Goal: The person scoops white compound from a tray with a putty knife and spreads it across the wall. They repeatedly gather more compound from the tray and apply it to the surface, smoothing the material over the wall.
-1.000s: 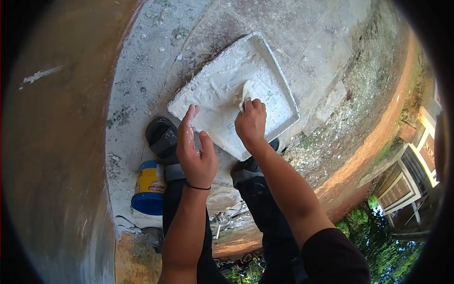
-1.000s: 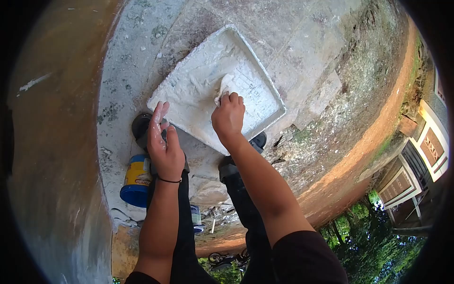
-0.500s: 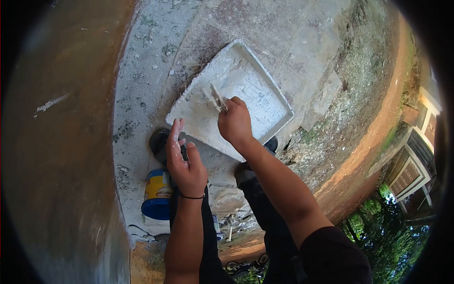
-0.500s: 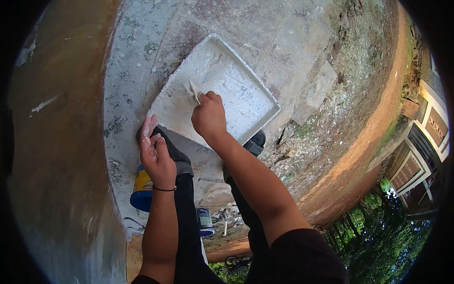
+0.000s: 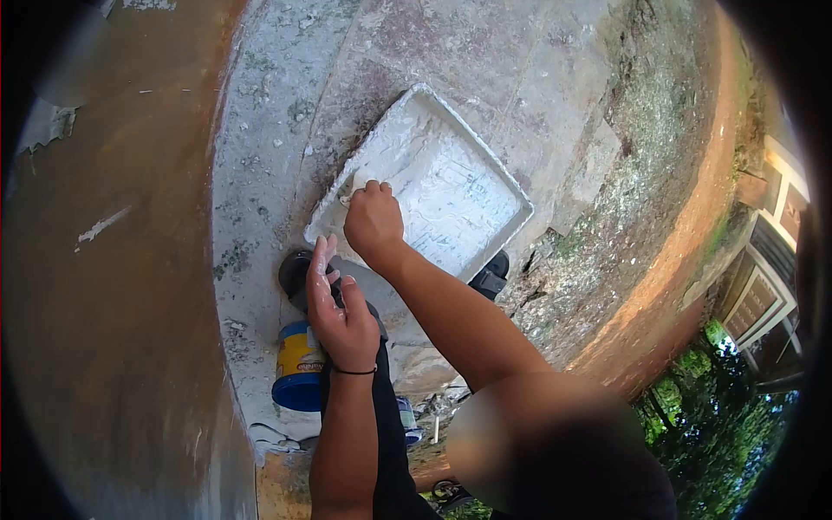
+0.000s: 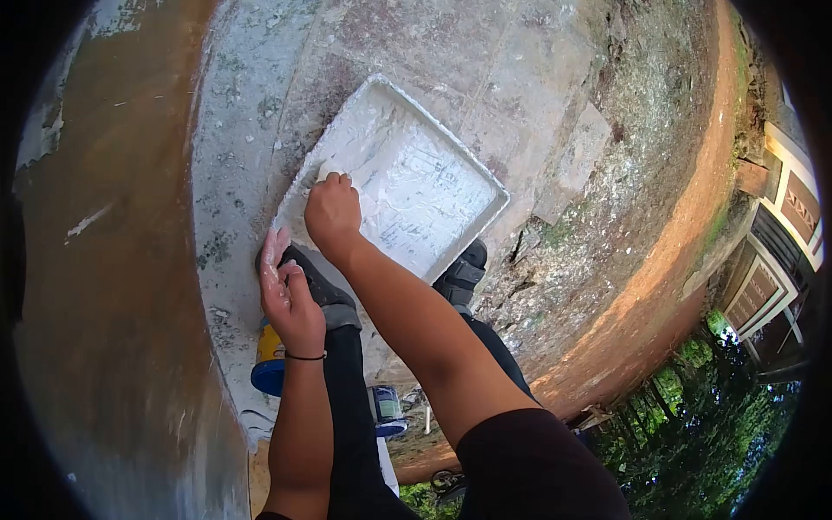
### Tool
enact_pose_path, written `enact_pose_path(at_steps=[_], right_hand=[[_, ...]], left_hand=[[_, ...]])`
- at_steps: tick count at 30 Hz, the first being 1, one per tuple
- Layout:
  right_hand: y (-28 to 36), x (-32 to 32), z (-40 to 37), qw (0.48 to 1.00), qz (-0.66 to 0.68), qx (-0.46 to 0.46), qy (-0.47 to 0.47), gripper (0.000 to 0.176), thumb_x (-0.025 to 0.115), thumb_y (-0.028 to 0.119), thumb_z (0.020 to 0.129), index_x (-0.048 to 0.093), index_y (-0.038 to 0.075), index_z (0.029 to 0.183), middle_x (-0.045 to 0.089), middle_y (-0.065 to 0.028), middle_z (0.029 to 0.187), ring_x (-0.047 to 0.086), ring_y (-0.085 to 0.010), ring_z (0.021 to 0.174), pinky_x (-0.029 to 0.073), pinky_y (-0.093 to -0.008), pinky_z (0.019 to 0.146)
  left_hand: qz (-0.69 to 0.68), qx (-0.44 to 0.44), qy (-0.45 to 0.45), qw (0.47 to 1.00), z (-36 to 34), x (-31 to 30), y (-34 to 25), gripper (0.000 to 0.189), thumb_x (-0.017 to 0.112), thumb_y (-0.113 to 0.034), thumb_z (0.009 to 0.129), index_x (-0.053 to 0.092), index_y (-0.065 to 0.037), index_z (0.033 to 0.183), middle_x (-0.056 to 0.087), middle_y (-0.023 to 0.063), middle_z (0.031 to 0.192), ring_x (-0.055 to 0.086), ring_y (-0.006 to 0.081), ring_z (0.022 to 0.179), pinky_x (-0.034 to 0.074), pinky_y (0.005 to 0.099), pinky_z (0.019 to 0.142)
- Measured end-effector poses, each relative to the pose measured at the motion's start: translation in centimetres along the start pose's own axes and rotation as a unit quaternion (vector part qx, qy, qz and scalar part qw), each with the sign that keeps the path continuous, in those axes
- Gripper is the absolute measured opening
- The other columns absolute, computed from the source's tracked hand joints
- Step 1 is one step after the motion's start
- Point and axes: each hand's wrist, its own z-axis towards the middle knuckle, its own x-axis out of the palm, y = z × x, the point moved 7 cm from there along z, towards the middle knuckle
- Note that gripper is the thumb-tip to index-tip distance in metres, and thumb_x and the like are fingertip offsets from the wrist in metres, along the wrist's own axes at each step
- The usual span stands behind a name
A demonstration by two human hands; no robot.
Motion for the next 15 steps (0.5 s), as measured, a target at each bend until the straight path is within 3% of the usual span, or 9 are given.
enact_pose_path(at_steps=[4, 6, 10, 13, 15], right_hand=[[-2.0, -2.3, 0.1, 0.994, 0.082, 0.029, 0.061, 0.017, 0.052, 0.002, 0.068, 0.062, -0.005, 0.080, 0.056, -0.0222, 0.091, 0.052, -0.0355, 0.092, 0.045, -0.0387, 0.081], [-3.8, -5.5, 0.4, 0.997, 0.073, 0.021, 0.010, 0.018, 0.049, 0.000, 0.068, 0.062, -0.004, 0.080, 0.057, -0.0214, 0.089, 0.053, -0.0352, 0.089, 0.046, -0.0396, 0.079], [-5.7, -8.0, 2.9, 0.998, -0.049, -0.008, -0.048, 0.017, 0.051, 0.003, 0.071, 0.062, -0.004, 0.080, 0.057, -0.0185, 0.089, 0.053, -0.0316, 0.088, 0.045, -0.0404, 0.076], [-4.1, -4.4, 3.7, 0.976, -0.214, -0.048, 0.005, 0.018, 0.054, 0.012, 0.075, 0.066, 0.000, 0.080, 0.057, -0.0149, 0.091, 0.053, -0.0268, 0.089, 0.045, -0.0351, 0.073], [-2.3, -1.7, 2.7, 0.978, -0.196, -0.049, 0.046, 0.018, 0.052, 0.012, 0.076, 0.067, 0.002, 0.079, 0.057, -0.0150, 0.092, 0.053, -0.0266, 0.088, 0.045, -0.0340, 0.072]], left_hand=[[-0.004, 0.003, 0.001, 1.000, 0.5, -0.6, -0.9, 0.048, 0.035, 0.004, 0.082, 0.037, 0.002, 0.130, 0.047, 0.0157, 0.128, 0.046, 0.0187, 0.113, 0.036, 0.0260, 0.088], [-0.004, 0.002, 0.003, 1.000, 0.6, -0.7, -1.0, 0.048, 0.036, 0.004, 0.082, 0.037, 0.002, 0.129, 0.047, 0.0155, 0.128, 0.046, 0.0191, 0.113, 0.035, 0.0268, 0.088], [0.008, 0.012, 0.012, 1.000, 0.8, -0.3, -1.4, 0.047, 0.036, 0.004, 0.082, 0.038, 0.002, 0.129, 0.047, 0.0152, 0.127, 0.046, 0.0196, 0.114, 0.035, 0.0280, 0.088], [0.025, 0.017, 0.027, 0.999, 0.7, 0.2, -1.7, 0.047, 0.037, 0.004, 0.081, 0.038, 0.002, 0.128, 0.048, 0.0149, 0.127, 0.046, 0.0198, 0.114, 0.035, 0.0289, 0.088], [0.021, 0.015, 0.024, 0.999, 0.7, 0.3, -2.1, 0.047, 0.037, 0.004, 0.081, 0.038, 0.001, 0.128, 0.048, 0.0149, 0.126, 0.046, 0.0199, 0.113, 0.035, 0.0288, 0.088]])
